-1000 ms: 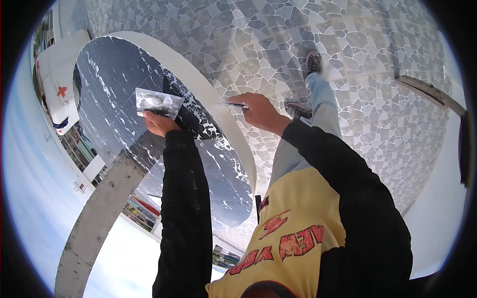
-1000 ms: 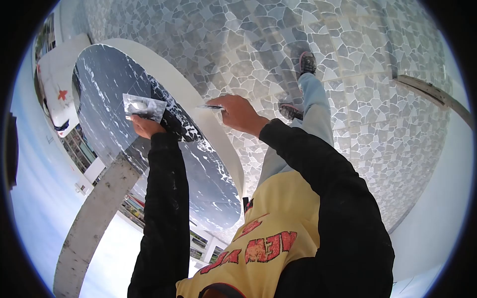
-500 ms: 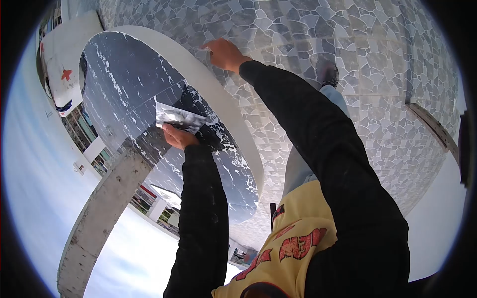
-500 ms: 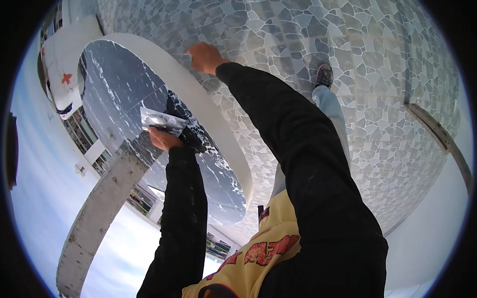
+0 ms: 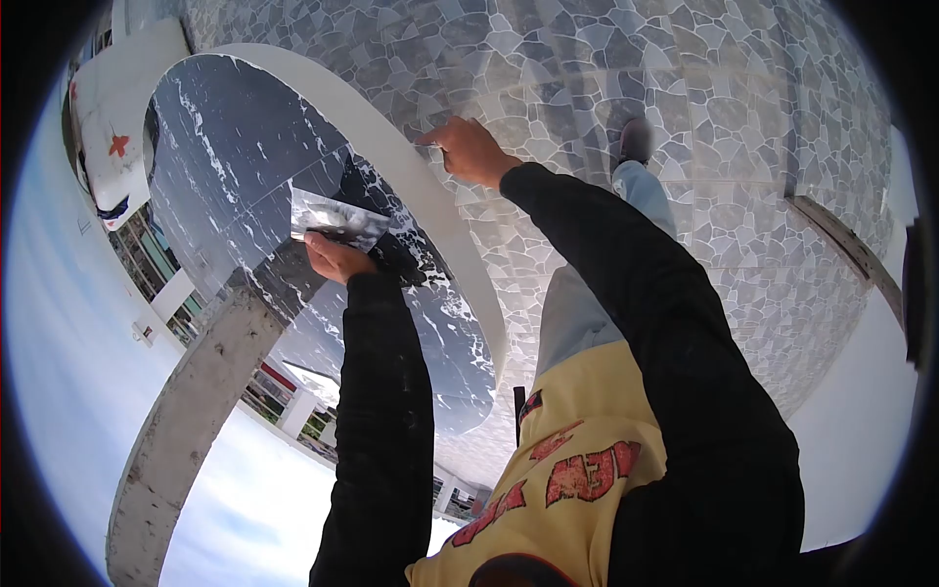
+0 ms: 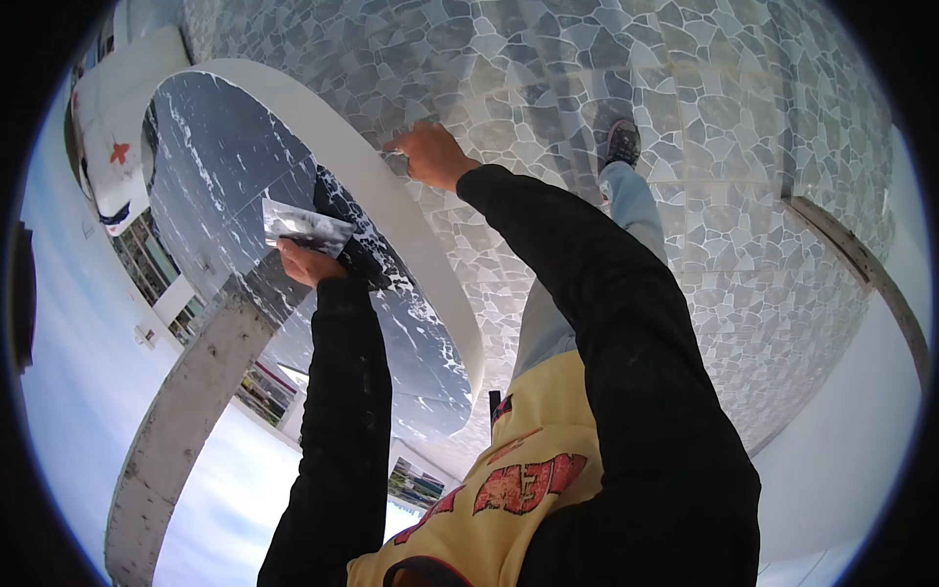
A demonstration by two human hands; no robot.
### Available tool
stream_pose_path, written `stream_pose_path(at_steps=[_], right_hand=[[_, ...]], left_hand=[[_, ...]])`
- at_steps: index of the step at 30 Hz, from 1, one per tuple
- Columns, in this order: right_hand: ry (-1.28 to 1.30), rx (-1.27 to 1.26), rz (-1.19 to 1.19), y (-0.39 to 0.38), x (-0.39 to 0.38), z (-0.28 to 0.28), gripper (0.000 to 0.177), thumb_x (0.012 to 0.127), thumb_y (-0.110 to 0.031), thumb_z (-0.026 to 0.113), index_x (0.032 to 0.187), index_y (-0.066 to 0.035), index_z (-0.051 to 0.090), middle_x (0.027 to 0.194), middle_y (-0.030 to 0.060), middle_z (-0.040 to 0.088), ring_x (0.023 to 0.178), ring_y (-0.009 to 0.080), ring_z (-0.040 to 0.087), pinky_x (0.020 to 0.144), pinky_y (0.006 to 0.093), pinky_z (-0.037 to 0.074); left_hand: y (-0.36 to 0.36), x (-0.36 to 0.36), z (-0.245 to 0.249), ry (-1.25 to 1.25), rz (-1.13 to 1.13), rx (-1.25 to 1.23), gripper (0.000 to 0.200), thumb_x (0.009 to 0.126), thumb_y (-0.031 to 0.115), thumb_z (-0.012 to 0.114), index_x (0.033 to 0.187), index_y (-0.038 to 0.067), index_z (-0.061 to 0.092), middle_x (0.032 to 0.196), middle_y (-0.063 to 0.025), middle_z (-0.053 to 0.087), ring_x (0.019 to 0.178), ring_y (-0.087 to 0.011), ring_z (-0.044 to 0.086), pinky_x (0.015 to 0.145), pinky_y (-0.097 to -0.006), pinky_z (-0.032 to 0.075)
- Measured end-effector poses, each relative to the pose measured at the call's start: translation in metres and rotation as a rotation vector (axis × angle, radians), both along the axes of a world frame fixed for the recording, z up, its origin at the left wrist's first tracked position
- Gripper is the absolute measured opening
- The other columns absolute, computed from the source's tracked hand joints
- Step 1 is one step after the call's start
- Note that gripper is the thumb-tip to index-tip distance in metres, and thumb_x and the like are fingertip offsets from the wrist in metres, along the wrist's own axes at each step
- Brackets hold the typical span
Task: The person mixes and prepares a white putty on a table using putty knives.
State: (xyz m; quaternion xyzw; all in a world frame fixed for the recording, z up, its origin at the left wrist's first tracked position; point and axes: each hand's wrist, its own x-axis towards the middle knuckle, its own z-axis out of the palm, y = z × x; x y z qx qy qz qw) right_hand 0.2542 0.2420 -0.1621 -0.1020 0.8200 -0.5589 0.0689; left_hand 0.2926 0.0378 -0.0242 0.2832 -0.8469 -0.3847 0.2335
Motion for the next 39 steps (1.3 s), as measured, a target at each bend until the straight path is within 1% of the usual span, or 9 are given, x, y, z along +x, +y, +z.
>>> stream_pose_path(at_steps=[12,16,20,23,25,27,29,34,39], right_hand=[[-0.007,0.261,0.257,0.061,0.124,0.037,0.042,0.076,-0.005,0.063,0.116,-0.014,0.071,0.095,0.0096,0.07,0.094,0.0277,0.06,0.083,0.0424,0.046],[-0.252,0.001,-0.211,0.135,0.135,0.127,0.027,0.081,-0.009,0.063,0.107,-0.007,0.072,0.077,0.0108,0.068,0.069,0.0245,0.062,0.063,0.0372,0.045],[-0.36,-0.444,-0.367,0.19,0.157,0.207,0.012,0.088,-0.013,0.064,0.092,-0.002,0.069,0.064,-0.0027,0.057,0.058,0.0069,0.049,0.053,0.0267,0.037],[-0.297,-0.37,-0.376,0.184,0.176,0.25,0.007,0.091,-0.009,0.062,0.09,-0.003,0.066,0.068,-0.0088,0.049,0.061,0.0007,0.039,0.05,0.024,0.032],[-0.278,-0.335,-0.279,0.166,0.19,0.298,0.019,0.089,-0.003,0.059,0.107,-0.002,0.066,0.083,0.0011,0.064,0.07,0.0089,0.058,0.062,0.0257,0.046],[0.342,-0.037,0.024,0.139,0.205,0.344,0.05,0.08,0.006,0.059,0.129,-0.004,0.058,0.121,0.0143,0.064,0.11,0.0258,0.064,0.093,0.0339,0.051],[0.249,0.145,0.375,0.126,0.222,0.363,0.078,0.069,0.013,0.058,0.143,-0.008,0.045,0.147,0.0185,0.045,0.138,0.0351,0.04,0.115,0.0421,0.034],[0.393,0.298,0.444,0.117,0.23,0.36,0.088,0.063,0.018,0.056,0.145,-0.008,0.042,0.148,0.0162,0.043,0.137,0.0348,0.042,0.116,0.0431,0.033],[0.553,0.56,0.602,0.132,0.191,0.346,0.075,0.067,0.014,0.055,0.139,-0.005,0.048,0.144,0.0183,0.047,0.134,0.0366,0.044,0.113,0.0422,0.036]], left_hand=[[-0.014,0.003,-0.003,0.068,-0.143,0.117,0.066,0.101,0.053,0.042,0.109,-0.009,0.062,0.094,-0.0115,0.066,0.083,-0.0191,0.058,0.074,-0.0345,0.047],[-0.03,0.004,0.001,0.156,-0.194,0.21,0.057,0.102,0.047,0.045,0.107,-0.007,0.063,0.094,-0.0098,0.066,0.082,-0.0164,0.058,0.073,-0.0322,0.047],[-0.005,0.039,0.025,0.177,-0.272,0.713,0.039,0.103,0.033,0.05,0.112,-0.003,0.062,0.1,-0.0075,0.067,0.085,-0.014,0.061,0.078,-0.0308,0.05],[0.054,0.109,0.069,0.131,-0.351,1.211,0.031,0.102,0.027,0.052,0.12,0.002,0.055,0.108,-0.0065,0.064,0.095,-0.0166,0.063,0.085,-0.0333,0.053],[0.097,0.161,0.089,-0.029,-0.35,1.414,0.032,0.101,0.029,0.051,0.119,0.003,0.055,0.11,-0.0069,0.062,0.099,-0.0182,0.063,0.084,-0.0361,0.054],[0.126,0.195,0.116,-0.23,-0.326,1.68,0.031,0.102,0.029,0.049,0.12,0.005,0.055,0.109,-0.0063,0.063,0.098,-0.0185,0.065,0.082,-0.0362,0.054],[0.131,0.209,0.125,-0.198,-0.313,1.793,0.03,0.103,0.028,0.048,0.12,0.005,0.055,0.11,-0.0068,0.063,0.097,-0.019,0.065,0.082,-0.036,0.055],[0.115,0.222,0.19,0.04,-0.483,1.797,0.03,0.103,0.024,0.047,0.127,0.005,0.051,0.115,-0.0083,0.063,0.105,-0.0202,0.064,0.091,-0.0394,0.053],[0.099,0.233,0.176,0.195,-0.339,1.718,0.031,0.104,0.024,0.047,0.128,0.006,0.049,0.114,-0.0066,0.062,0.106,-0.0193,0.063,0.092,-0.0386,0.052]])
